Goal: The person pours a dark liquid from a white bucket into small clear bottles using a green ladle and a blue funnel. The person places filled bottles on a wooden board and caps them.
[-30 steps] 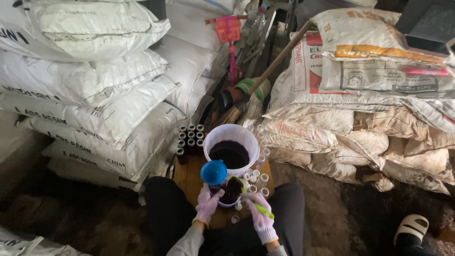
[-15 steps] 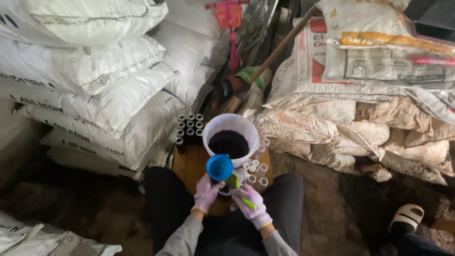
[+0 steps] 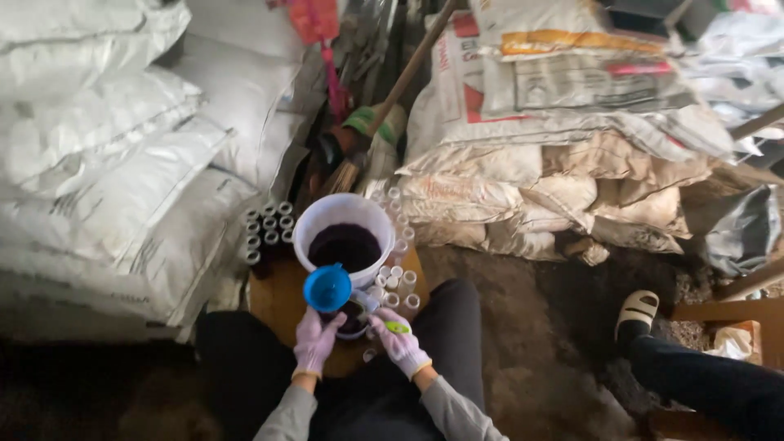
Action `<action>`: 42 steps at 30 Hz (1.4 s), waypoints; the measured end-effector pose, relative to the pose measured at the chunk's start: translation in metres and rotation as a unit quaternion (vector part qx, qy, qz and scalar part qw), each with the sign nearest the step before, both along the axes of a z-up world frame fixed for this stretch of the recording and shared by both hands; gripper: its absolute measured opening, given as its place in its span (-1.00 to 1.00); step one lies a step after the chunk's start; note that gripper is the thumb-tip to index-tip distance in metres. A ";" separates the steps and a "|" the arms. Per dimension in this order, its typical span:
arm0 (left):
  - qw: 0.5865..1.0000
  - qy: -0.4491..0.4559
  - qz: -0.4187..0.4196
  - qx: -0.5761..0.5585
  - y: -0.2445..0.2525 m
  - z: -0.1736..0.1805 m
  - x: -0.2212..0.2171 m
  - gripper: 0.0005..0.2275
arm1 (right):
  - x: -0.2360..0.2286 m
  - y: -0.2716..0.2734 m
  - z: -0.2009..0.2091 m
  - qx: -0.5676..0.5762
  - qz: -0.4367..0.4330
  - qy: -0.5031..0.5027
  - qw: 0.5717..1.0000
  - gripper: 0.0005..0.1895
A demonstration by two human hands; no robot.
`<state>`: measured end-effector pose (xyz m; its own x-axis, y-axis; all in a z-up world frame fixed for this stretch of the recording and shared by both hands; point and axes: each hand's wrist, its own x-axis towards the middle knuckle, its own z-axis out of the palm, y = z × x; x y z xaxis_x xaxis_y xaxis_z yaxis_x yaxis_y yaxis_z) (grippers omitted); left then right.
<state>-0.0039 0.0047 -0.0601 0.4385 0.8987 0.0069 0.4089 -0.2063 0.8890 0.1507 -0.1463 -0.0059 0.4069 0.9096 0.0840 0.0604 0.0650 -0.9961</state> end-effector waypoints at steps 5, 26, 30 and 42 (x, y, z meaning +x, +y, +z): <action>0.997 -0.033 0.009 -0.074 -0.002 0.012 -0.003 -0.62 | -0.007 -0.002 0.024 0.062 0.037 -0.130 0.989 -0.78; 0.996 -0.037 0.005 -0.084 0.003 0.000 0.001 -0.58 | -0.013 -0.009 0.061 -0.026 0.086 -0.256 0.962 -0.74; 0.996 0.020 0.002 -0.085 -0.009 0.020 -0.008 -0.47 | -0.018 -0.010 0.025 -0.102 0.049 -0.036 0.993 -0.77; 0.993 -0.091 0.014 -0.076 -0.005 0.007 0.003 -0.58 | -0.013 0.017 0.017 -0.172 -0.038 0.046 0.983 -0.67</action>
<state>-0.0009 -0.0007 -0.0528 0.4169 0.9074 -0.0528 0.2420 -0.0549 0.9687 0.1376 -0.1291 0.0108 0.4659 0.8444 -0.2643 -0.0401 -0.2782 -0.9597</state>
